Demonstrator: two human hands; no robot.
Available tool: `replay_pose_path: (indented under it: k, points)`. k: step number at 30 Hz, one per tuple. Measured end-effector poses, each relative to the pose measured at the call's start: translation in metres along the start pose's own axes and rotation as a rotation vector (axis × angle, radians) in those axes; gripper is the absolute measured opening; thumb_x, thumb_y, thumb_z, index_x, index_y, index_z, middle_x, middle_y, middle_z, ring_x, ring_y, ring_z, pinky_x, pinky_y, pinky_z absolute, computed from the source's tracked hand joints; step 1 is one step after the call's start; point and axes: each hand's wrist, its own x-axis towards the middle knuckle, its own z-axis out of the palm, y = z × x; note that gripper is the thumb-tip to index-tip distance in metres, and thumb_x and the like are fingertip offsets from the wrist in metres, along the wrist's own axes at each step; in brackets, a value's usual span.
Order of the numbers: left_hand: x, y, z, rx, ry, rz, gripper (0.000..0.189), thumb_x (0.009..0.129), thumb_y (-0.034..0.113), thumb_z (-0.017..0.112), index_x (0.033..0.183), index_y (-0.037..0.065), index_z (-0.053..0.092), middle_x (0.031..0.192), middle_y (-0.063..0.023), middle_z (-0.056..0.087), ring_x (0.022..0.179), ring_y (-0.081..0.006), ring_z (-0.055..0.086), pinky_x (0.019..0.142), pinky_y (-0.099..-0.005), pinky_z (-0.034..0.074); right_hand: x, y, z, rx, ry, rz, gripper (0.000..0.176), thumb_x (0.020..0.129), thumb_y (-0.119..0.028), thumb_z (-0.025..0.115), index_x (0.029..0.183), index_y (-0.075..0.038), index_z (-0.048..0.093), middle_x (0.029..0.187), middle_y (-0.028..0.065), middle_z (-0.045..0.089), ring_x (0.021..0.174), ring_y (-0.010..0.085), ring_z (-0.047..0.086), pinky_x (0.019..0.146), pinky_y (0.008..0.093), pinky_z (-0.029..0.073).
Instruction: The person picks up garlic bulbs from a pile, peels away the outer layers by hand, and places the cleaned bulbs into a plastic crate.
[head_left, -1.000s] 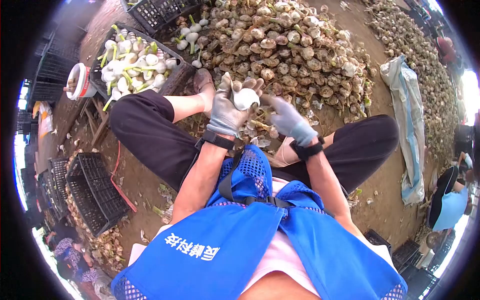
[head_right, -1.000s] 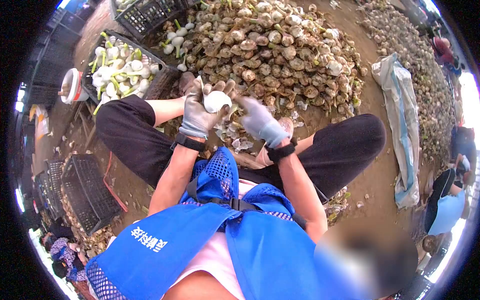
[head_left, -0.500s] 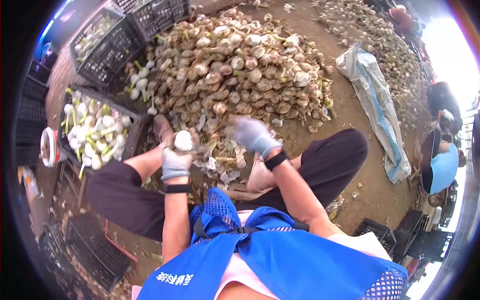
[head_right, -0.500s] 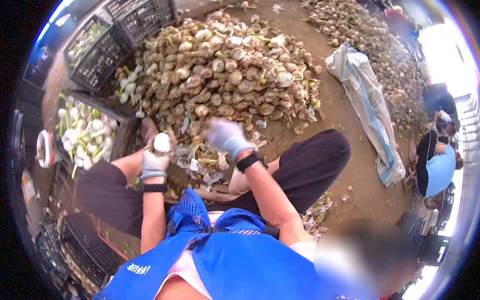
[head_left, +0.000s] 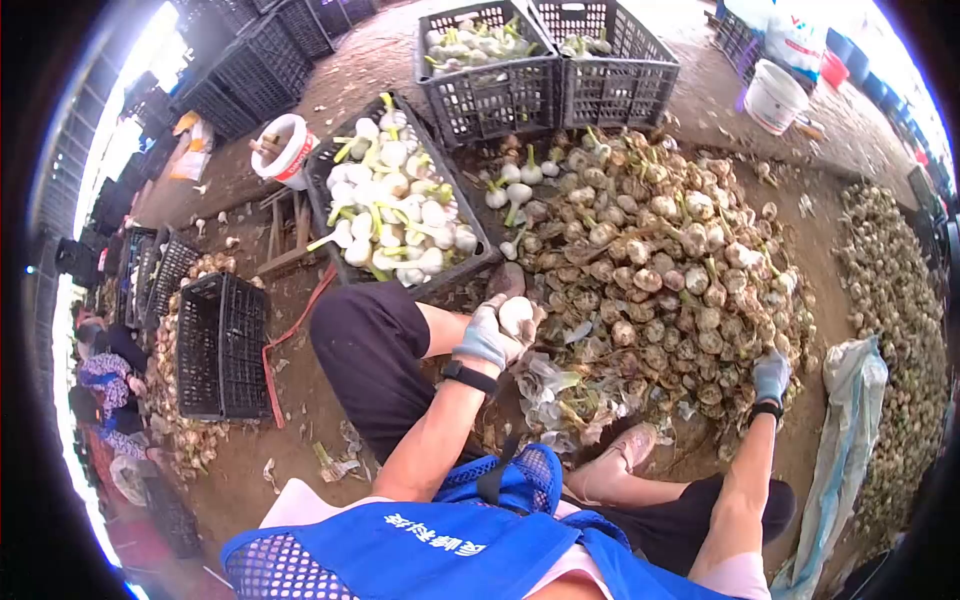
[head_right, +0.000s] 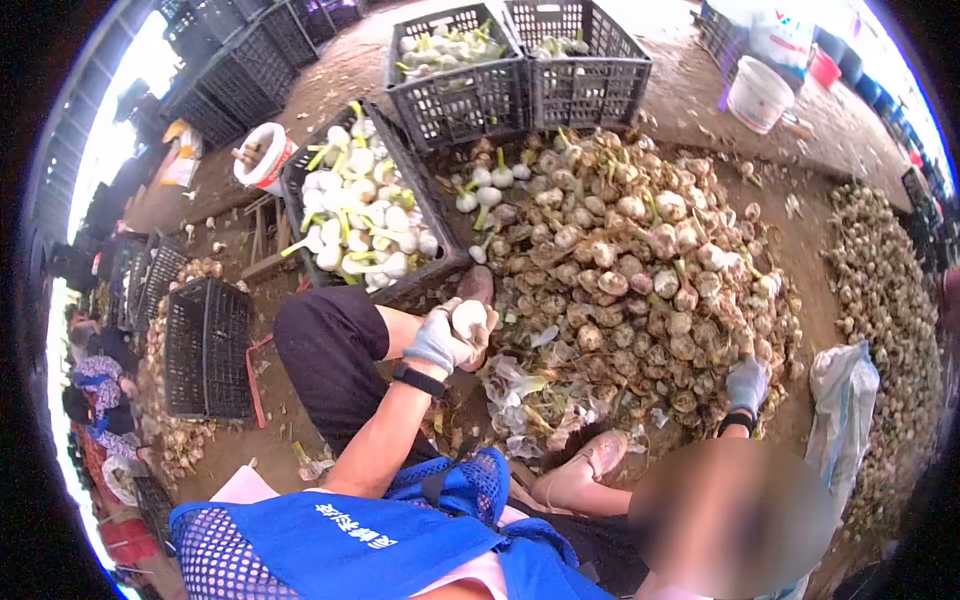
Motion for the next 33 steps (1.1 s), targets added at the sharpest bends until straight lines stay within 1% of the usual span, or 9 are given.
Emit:
replay_pose_path:
  k: [6, 8, 9, 13, 18, 19, 21, 27, 33]
  points:
    - [-0.045, 0.062, 0.081, -0.11, -0.447, 0.511, 0.034, 0.087, 0.03, 0.047, 0.098, -0.002, 0.051, 0.087, -0.0184, 0.058, 0.082, -0.0346, 0.057, 0.068, -0.0422, 0.051, -0.039, -0.01, -0.014, 0.319, 0.155, 0.192, 0.038, 0.07, -0.008, 0.048, 0.105, -0.014, 0.061, 0.091, 0.0179, 0.062, 0.087, 0.0273, 0.061, 0.072, 0.0372, 0.048]
    - [-0.07, 0.068, 0.114, -0.063, -0.514, 0.717, 0.037, 0.087, 0.035, 0.047, 0.098, 0.001, 0.052, 0.084, -0.0174, 0.059, 0.081, -0.032, 0.058, 0.074, -0.0449, 0.05, -0.047, 0.016, 0.03, 1.116, -0.017, 0.351, 0.035, 0.074, -0.007, 0.05, 0.108, -0.002, 0.057, 0.082, 0.0101, 0.064, 0.07, 0.0149, 0.061, 0.062, 0.0248, 0.049]
    - [-0.074, 0.054, 0.121, -0.007, -0.42, 0.781, 0.038, 0.087, 0.038, 0.048, 0.098, 0.002, 0.053, 0.082, -0.0163, 0.059, 0.081, -0.0306, 0.058, 0.077, -0.0458, 0.049, -0.116, -0.078, -0.063, 1.376, 0.076, 0.232, 0.034, 0.076, -0.006, 0.052, 0.109, 0.005, 0.053, 0.087, 0.0109, 0.064, 0.073, 0.0157, 0.061, 0.064, 0.0248, 0.049]
    - [-0.052, -0.063, 0.067, 0.75, -0.311, 0.266, 0.038, 0.084, 0.046, 0.051, 0.096, 0.01, 0.056, 0.079, -0.0045, 0.057, 0.072, -0.0229, 0.055, 0.068, -0.0414, 0.047, -0.179, -0.169, -0.11, 1.764, -0.163, 0.094, 0.039, 0.077, -0.001, 0.054, 0.115, 0.004, 0.05, 0.096, 0.0105, 0.062, 0.083, 0.0153, 0.06, 0.077, 0.0239, 0.048]
    - [-0.039, -0.141, 0.01, 0.434, -0.572, -0.01, 0.027, 0.092, 0.021, 0.042, 0.105, 0.0, 0.051, 0.092, -0.0103, 0.057, 0.081, -0.0237, 0.056, 0.079, -0.0377, 0.047, -0.249, -0.229, -0.096, 1.416, 0.026, -0.325, 0.051, 0.066, 0.003, 0.062, 0.116, 0.0, 0.051, 0.112, 0.0082, 0.056, 0.106, 0.0174, 0.05, 0.091, 0.0256, 0.039]
    - [-0.039, -0.133, 0.002, 0.408, -0.658, -0.085, 0.025, 0.092, 0.014, 0.04, 0.108, -0.002, 0.05, 0.095, -0.0116, 0.057, 0.083, -0.0238, 0.056, 0.08, -0.0361, 0.047, -0.251, -0.219, -0.096, 1.55, -0.195, -0.255, 0.047, 0.071, -0.001, 0.061, 0.117, 0.0, 0.05, 0.108, 0.0099, 0.057, 0.101, 0.0181, 0.054, 0.086, 0.0263, 0.043]
    - [-0.062, -0.136, -0.001, 0.672, -0.732, 0.249, 0.031, 0.091, 0.012, 0.041, 0.118, -0.003, 0.045, 0.101, -0.0119, 0.057, 0.088, -0.0192, 0.057, 0.081, -0.0329, 0.047, -0.249, -0.203, -0.131, 1.905, -0.512, 0.106, 0.039, 0.078, -0.009, 0.058, 0.115, 0.001, 0.051, 0.101, 0.0099, 0.06, 0.091, 0.0165, 0.058, 0.077, 0.026, 0.048]
    - [-0.079, -0.136, -0.014, 1.084, -0.696, 0.43, 0.034, 0.088, 0.012, 0.052, 0.117, -0.003, 0.046, 0.105, -0.0072, 0.055, 0.09, -0.0094, 0.054, 0.079, -0.0238, 0.045, -0.247, -0.211, -0.125, 1.667, -0.478, 0.006, 0.026, 0.08, -0.019, 0.06, 0.099, -0.001, 0.06, 0.081, 0.0022, 0.063, 0.064, 0.0063, 0.055, 0.051, 0.0192, 0.042]
    - [-0.073, -0.128, -0.023, 1.143, -0.691, 0.489, 0.035, 0.085, 0.011, 0.055, 0.116, -0.003, 0.047, 0.1, -0.0055, 0.057, 0.086, -0.0087, 0.055, 0.076, -0.0224, 0.047, -0.244, -0.203, -0.108, 1.753, -0.683, 0.101, 0.019, 0.079, -0.015, 0.06, 0.091, 0.0, 0.061, 0.075, 0.0034, 0.062, 0.056, 0.0084, 0.055, 0.05, 0.0208, 0.045]
